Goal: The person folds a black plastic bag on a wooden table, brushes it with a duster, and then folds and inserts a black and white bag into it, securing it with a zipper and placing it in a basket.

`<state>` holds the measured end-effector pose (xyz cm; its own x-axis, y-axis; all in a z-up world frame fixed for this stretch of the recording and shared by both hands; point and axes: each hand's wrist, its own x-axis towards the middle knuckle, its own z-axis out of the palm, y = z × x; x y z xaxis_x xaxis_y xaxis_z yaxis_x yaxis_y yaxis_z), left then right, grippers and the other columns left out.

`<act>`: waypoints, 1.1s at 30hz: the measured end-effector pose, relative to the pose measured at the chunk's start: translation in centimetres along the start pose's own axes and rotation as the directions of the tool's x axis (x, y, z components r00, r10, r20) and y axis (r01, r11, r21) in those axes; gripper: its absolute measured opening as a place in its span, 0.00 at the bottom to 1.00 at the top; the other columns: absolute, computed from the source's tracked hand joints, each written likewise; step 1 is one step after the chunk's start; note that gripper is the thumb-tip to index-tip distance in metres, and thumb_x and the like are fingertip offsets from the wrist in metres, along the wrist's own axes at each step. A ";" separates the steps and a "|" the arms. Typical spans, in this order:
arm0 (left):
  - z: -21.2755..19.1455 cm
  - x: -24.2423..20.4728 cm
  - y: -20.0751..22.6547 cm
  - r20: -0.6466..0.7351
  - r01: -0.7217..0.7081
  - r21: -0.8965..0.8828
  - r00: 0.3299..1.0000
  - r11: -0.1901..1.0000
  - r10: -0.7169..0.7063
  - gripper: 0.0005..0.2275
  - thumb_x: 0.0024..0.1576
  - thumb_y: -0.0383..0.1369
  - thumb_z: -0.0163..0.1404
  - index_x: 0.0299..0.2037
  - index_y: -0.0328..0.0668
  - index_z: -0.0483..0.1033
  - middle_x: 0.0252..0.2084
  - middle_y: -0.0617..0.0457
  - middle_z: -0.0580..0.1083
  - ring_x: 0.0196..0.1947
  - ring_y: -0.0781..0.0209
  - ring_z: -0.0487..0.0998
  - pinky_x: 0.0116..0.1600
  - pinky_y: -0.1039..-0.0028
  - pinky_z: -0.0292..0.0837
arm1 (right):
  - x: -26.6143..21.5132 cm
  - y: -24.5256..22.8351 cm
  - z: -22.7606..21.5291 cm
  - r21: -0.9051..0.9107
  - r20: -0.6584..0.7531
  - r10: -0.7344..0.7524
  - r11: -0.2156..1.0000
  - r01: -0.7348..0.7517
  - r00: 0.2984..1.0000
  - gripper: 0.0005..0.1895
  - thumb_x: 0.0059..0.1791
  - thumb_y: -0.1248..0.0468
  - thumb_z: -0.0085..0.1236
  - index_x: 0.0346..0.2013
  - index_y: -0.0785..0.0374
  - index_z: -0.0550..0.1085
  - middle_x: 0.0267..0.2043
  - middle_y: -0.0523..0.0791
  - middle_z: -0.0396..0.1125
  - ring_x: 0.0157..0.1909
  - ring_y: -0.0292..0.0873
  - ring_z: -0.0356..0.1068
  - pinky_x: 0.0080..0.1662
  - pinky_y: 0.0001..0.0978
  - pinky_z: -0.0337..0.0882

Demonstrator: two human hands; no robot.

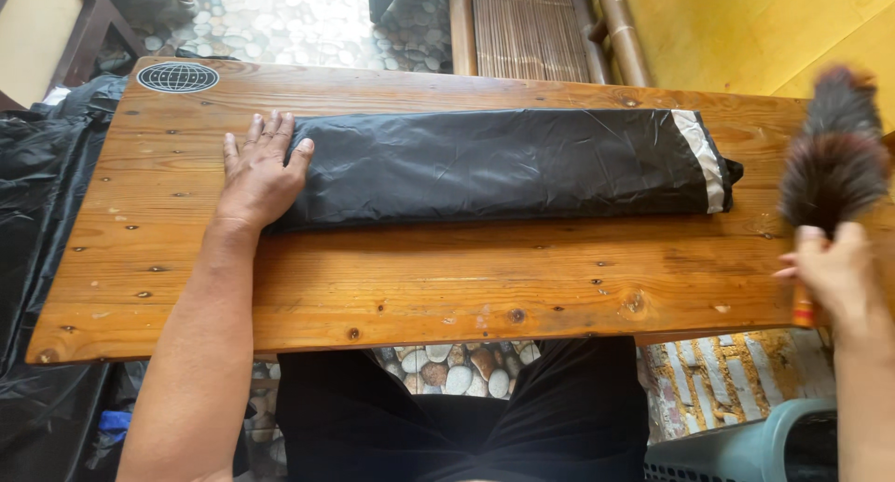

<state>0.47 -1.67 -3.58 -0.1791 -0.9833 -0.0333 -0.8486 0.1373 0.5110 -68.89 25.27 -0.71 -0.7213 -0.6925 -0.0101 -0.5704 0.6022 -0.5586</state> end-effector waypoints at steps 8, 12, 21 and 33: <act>-0.2 0.0 -1.9 -0.030 -0.108 0.035 0.994 0.994 0.109 0.28 0.65 0.48 0.30 0.75 0.51 0.54 0.79 0.54 0.50 0.79 0.57 0.43 0.75 0.50 0.26 | -18.9 -14.4 9.7 -0.293 0.277 -0.345 0.858 0.421 0.897 0.32 0.56 0.53 0.38 0.70 0.70 0.59 0.63 0.61 0.60 0.57 0.67 0.66 0.57 0.59 0.64; 0.5 0.3 -2.3 -0.048 -0.121 0.034 0.991 0.992 0.122 0.26 0.66 0.46 0.27 0.75 0.53 0.54 0.79 0.56 0.50 0.79 0.58 0.43 0.75 0.48 0.26 | -25.3 -20.8 13.2 -0.072 0.590 -0.421 0.822 0.564 0.689 0.36 0.54 0.55 0.35 0.75 0.67 0.49 0.76 0.54 0.50 0.68 0.58 0.63 0.64 0.46 0.62; 0.9 0.3 -2.7 -0.075 -0.134 0.105 0.987 0.985 0.142 0.27 0.66 0.43 0.27 0.76 0.47 0.53 0.79 0.56 0.51 0.78 0.57 0.45 0.75 0.48 0.29 | -29.0 -29.6 10.5 -0.065 0.773 -0.312 0.828 0.558 0.553 0.34 0.57 0.56 0.37 0.78 0.43 0.45 0.72 0.43 0.59 0.57 0.53 0.73 0.58 0.52 0.74; 0.7 0.1 -1.8 -0.075 -0.097 0.097 0.992 0.990 0.105 0.28 0.65 0.47 0.29 0.75 0.48 0.56 0.78 0.56 0.52 0.78 0.56 0.45 0.75 0.48 0.26 | -10.3 -8.9 1.5 -0.578 0.147 -0.047 0.806 0.125 0.988 0.34 0.56 0.55 0.33 0.75 0.67 0.56 0.55 0.72 0.69 0.57 0.77 0.67 0.57 0.61 0.63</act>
<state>1.61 -1.90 -5.09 -0.2294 -0.9696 0.0849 -0.8715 0.2434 0.4257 -55.80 26.40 3.15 -0.6279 -0.7711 -0.1059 -0.7770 0.6289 0.0281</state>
